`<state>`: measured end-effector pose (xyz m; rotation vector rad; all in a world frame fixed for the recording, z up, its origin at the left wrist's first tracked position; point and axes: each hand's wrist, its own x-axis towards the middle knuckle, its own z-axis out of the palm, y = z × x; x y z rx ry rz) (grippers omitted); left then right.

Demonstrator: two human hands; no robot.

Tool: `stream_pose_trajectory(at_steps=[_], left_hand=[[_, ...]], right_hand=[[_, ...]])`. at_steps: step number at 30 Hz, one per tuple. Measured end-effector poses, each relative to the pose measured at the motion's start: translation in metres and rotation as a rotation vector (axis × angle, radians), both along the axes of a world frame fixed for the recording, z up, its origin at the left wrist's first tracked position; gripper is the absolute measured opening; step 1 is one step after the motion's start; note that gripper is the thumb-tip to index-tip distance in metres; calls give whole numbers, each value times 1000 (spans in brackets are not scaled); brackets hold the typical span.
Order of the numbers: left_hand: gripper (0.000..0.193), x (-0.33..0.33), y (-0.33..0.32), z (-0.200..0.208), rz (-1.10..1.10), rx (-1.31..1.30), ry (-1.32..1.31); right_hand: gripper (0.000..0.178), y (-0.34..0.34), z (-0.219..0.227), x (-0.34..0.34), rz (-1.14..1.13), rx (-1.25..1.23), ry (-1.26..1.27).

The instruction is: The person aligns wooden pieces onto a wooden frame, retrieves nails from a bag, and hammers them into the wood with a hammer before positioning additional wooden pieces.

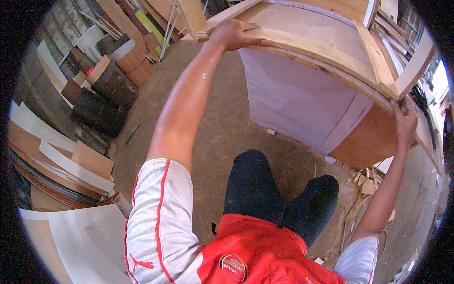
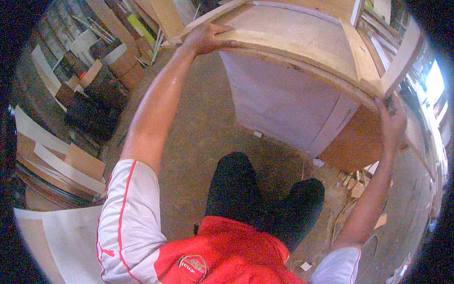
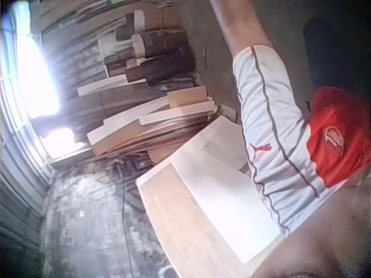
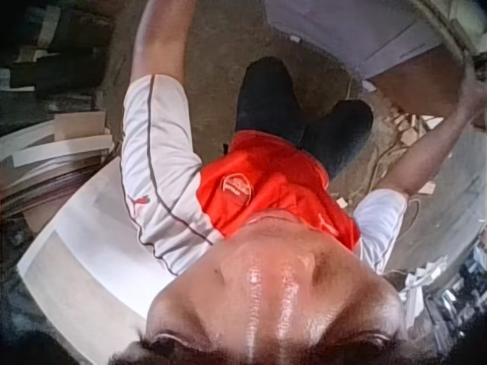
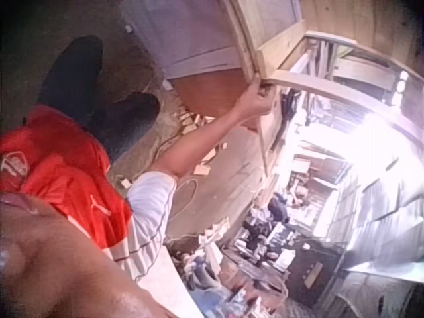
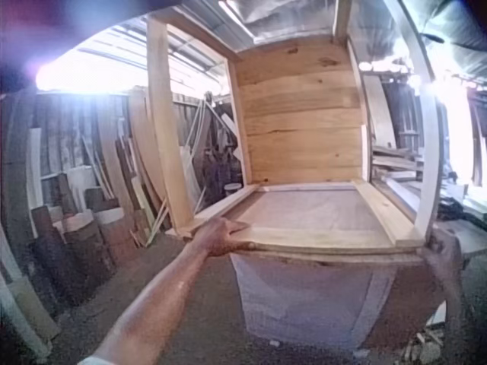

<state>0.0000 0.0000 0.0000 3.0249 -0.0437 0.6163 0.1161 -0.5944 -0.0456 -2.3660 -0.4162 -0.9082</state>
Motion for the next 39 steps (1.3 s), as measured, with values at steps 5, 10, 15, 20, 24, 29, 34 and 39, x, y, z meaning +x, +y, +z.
stream_pose_trajectory(at_steps=[5,10,15,20,24,29,34,39], left_hand=[[92,-2,4,-3,-124,79,-200],[78,1,-76,-18,-318,215,-508],[74,-13,-198,-6,-522,159,-503],[61,20,-285,14,-561,-43,-528],[53,42,-292,8,-509,-88,-221],[54,57,-283,2,-560,-100,-294],[63,48,-283,15,-582,-149,-119],[68,47,-308,15,-717,-109,-270]], right_hand=[[60,10,4,-9,117,94,72],[56,15,14,-42,33,-36,63],[53,42,32,-61,38,40,6],[52,36,38,-62,45,37,-97],[53,34,26,-56,92,84,-108],[56,34,30,-58,69,81,-29],[57,33,29,-59,62,88,-58],[61,32,32,-69,11,41,-57]])
